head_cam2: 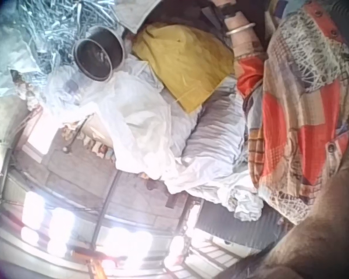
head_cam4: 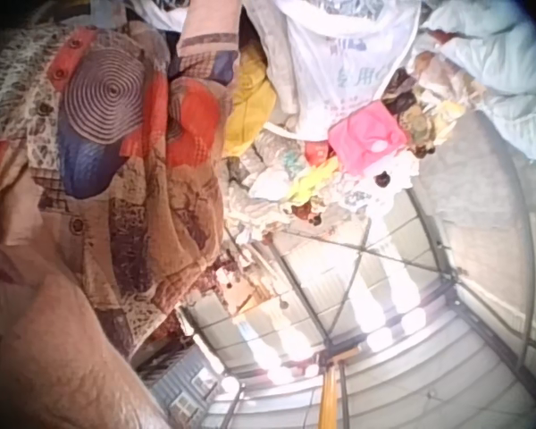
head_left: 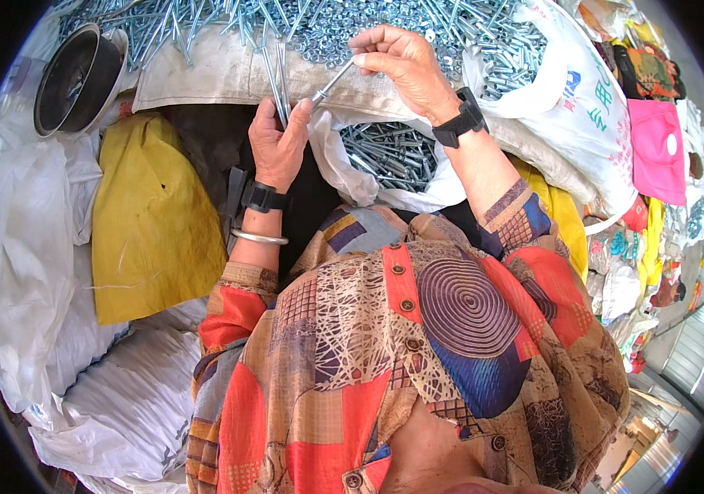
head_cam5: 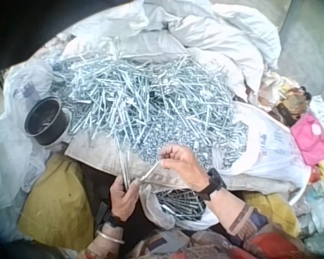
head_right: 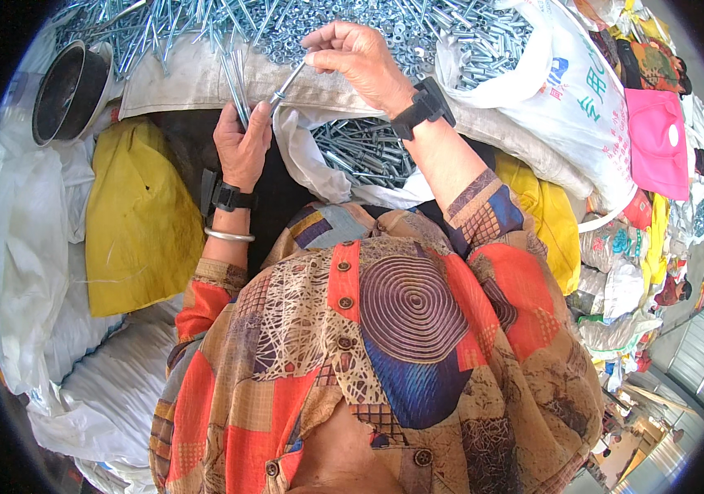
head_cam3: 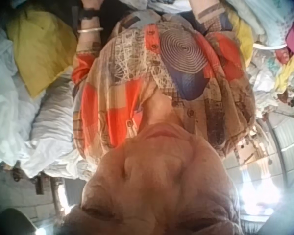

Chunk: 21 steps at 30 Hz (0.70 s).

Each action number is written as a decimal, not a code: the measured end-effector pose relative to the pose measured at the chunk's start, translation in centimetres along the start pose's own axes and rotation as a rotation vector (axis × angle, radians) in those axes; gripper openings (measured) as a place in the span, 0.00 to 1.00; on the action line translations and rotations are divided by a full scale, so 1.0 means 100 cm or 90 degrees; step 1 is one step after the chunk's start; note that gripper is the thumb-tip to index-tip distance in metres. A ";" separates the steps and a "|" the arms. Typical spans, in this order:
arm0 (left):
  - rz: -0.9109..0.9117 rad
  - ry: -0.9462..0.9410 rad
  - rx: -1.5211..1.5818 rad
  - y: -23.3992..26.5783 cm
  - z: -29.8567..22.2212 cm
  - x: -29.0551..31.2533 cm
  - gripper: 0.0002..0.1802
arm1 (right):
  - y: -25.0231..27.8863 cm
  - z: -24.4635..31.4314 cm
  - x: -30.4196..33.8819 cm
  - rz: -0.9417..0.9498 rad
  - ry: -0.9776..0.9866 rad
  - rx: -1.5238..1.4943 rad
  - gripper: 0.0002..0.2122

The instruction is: Assembling long metal bolts by sliding washers onto them and placing them aside.

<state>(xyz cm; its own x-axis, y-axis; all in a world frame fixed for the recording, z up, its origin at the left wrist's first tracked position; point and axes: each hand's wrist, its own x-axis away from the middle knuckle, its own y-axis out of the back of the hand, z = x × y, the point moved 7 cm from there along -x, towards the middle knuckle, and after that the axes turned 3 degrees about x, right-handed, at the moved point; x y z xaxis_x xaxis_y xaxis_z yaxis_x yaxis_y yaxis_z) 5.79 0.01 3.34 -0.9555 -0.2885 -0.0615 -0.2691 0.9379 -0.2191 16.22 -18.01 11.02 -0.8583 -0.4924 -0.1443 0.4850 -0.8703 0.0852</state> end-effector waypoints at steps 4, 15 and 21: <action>0.009 0.000 0.023 0.002 0.005 0.000 0.17 | -0.003 -0.002 0.003 0.019 -0.007 0.014 0.11; 0.045 -0.029 -0.010 -0.006 -0.003 0.003 0.10 | -0.053 -0.043 0.043 -0.016 -0.149 -0.101 0.10; 0.014 0.005 -0.013 -0.001 0.002 0.007 0.15 | -0.065 -0.043 0.053 -0.080 -0.090 -0.196 0.09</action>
<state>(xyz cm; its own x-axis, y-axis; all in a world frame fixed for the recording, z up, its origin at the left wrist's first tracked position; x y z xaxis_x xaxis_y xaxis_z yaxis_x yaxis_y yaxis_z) 5.17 -0.33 3.12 -0.9620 -0.2666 -0.0583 -0.2506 0.9476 -0.1982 9.22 -14.93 5.47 -0.9185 -0.3953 0.0040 0.3840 -0.8946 -0.2286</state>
